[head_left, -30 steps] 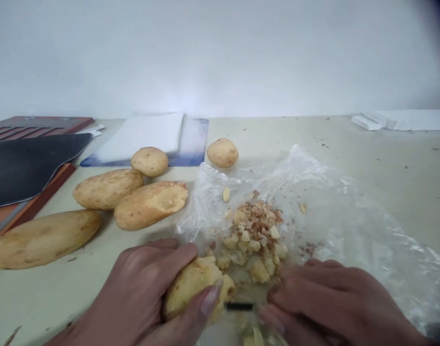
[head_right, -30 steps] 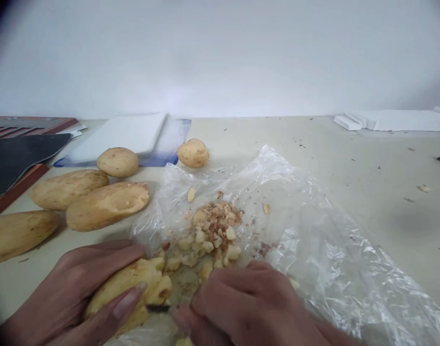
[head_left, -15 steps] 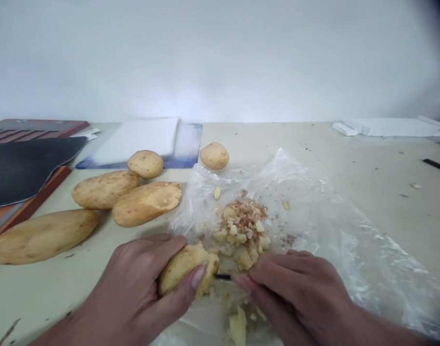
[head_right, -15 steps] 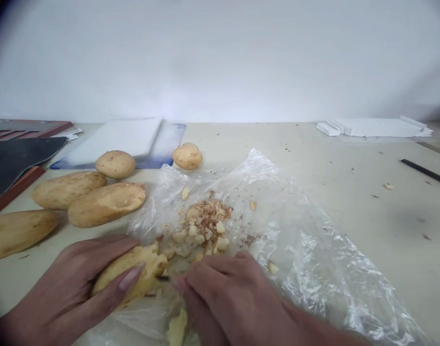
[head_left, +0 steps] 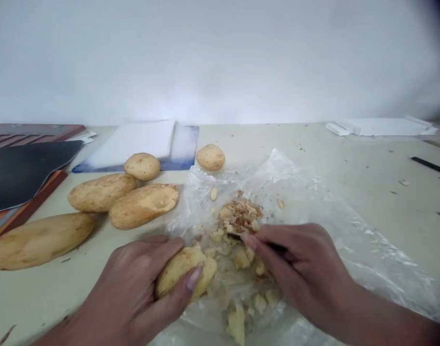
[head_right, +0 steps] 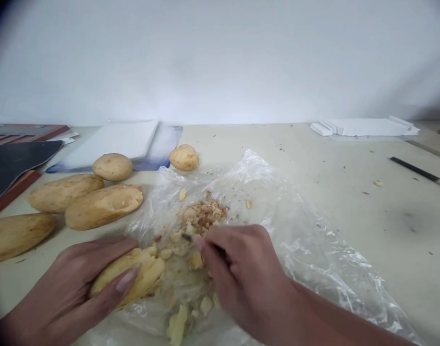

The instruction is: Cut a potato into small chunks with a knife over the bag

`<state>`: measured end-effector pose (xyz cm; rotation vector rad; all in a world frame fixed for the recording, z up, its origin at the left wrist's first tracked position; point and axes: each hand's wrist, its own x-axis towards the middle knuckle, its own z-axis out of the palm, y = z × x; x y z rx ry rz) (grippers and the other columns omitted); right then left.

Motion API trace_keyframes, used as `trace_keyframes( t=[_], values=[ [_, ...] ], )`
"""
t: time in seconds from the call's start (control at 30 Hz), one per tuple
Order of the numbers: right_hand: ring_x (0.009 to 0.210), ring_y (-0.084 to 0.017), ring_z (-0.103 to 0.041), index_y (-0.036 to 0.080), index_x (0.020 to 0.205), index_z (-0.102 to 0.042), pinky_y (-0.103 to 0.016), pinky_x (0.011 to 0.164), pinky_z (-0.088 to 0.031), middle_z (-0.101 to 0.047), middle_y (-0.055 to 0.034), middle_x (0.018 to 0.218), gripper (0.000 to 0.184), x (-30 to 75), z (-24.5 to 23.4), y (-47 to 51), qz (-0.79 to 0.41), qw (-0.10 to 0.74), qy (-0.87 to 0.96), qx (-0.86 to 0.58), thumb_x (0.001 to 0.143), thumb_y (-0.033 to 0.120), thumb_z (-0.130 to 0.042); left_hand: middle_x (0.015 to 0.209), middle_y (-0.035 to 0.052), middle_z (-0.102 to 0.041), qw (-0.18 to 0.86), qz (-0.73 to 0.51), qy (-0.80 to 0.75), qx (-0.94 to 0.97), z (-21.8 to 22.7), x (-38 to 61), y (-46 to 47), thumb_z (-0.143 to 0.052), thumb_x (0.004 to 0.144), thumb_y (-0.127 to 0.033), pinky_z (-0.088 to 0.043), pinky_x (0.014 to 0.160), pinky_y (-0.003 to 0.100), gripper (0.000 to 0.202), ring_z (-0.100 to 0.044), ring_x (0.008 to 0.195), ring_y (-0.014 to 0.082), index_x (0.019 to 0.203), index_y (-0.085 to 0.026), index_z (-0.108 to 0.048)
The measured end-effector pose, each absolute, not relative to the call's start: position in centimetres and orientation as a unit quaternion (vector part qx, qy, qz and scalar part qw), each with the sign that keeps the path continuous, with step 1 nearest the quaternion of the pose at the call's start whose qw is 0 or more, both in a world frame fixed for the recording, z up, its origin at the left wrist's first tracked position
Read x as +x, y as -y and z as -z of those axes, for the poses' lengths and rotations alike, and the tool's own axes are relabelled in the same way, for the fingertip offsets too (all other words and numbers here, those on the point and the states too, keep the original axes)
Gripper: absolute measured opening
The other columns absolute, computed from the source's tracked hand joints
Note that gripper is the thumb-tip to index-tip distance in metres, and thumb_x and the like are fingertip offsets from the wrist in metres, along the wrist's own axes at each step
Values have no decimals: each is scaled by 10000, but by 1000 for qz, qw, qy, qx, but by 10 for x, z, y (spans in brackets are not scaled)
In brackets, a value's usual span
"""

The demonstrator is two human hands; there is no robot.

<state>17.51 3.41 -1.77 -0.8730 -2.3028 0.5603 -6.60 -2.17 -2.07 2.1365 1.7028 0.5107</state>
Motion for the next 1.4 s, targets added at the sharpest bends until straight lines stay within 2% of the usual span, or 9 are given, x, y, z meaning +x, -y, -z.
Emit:
trace_keyframes(
  t=[0.17,0.33,0.43,0.63,0.77,0.9,1.1,1.3,1.4],
  values=[
    [527,-74,-565,184,705,-596,-174,569,-438,-592,40,600,420,173,15,-30,-258,256,900,-242,1077,239,-407,629,-39,-580,182,-198,-569,777,22,-66,19,-435,985,-444,-378,516,299,341,-544,542,129,724,-242,-521],
    [462,-77,-457,179,689,-579,-207,487,-363,-534,45,563,325,181,19,-41,-214,293,882,-301,998,138,-489,649,-34,-587,170,-176,-615,750,20,-65,23,-412,975,-500,-395,570,315,379,-559,591,151,716,-247,-526],
    [435,-60,-387,183,643,-520,-192,460,-328,-445,64,521,374,183,13,-41,-217,290,876,-318,1017,204,-526,675,-35,-609,172,-176,-608,755,21,-65,22,-426,964,-484,-391,568,317,341,-573,607,155,746,-250,-544],
    [530,-67,-533,173,690,-563,-162,548,-423,-549,42,589,361,173,15,-28,-257,289,889,-244,1039,203,-474,660,-48,-606,178,-181,-582,773,27,-71,21,-448,972,-449,-406,543,288,314,-571,576,136,755,-245,-548],
    [504,-72,-485,164,718,-584,-188,515,-394,-543,39,609,324,173,20,-38,-253,285,886,-263,1023,171,-475,676,-36,-610,183,-175,-592,765,27,-70,23,-432,975,-470,-385,555,298,343,-557,589,143,746,-242,-546],
    [421,-64,-327,184,608,-499,-217,423,-264,-376,74,502,400,182,14,-45,-251,292,863,-327,1006,157,-508,702,-14,-628,176,-172,-618,746,25,-69,23,-444,960,-473,-399,608,330,316,-582,642,180,784,-244,-572],
    [529,-72,-489,182,686,-552,-170,539,-414,-515,51,586,346,177,12,-35,-297,265,889,-224,1027,224,-516,674,-28,-603,180,-186,-579,773,25,-70,20,-442,963,-451,-399,549,300,317,-559,593,156,744,-245,-542],
    [451,-56,-356,180,656,-526,-193,473,-318,-422,72,545,355,183,18,-45,-231,279,873,-327,1010,182,-523,648,-37,-592,156,-187,-609,755,26,-68,23,-441,963,-478,-383,560,304,340,-554,576,147,745,-245,-558],
    [517,-60,-487,185,691,-543,-163,539,-402,-508,66,584,335,184,12,-38,-286,250,894,-236,1023,228,-538,675,-31,-604,168,-186,-601,759,27,-69,22,-426,971,-473,-398,572,306,331,-568,600,156,765,-251,-561]
  ],
)
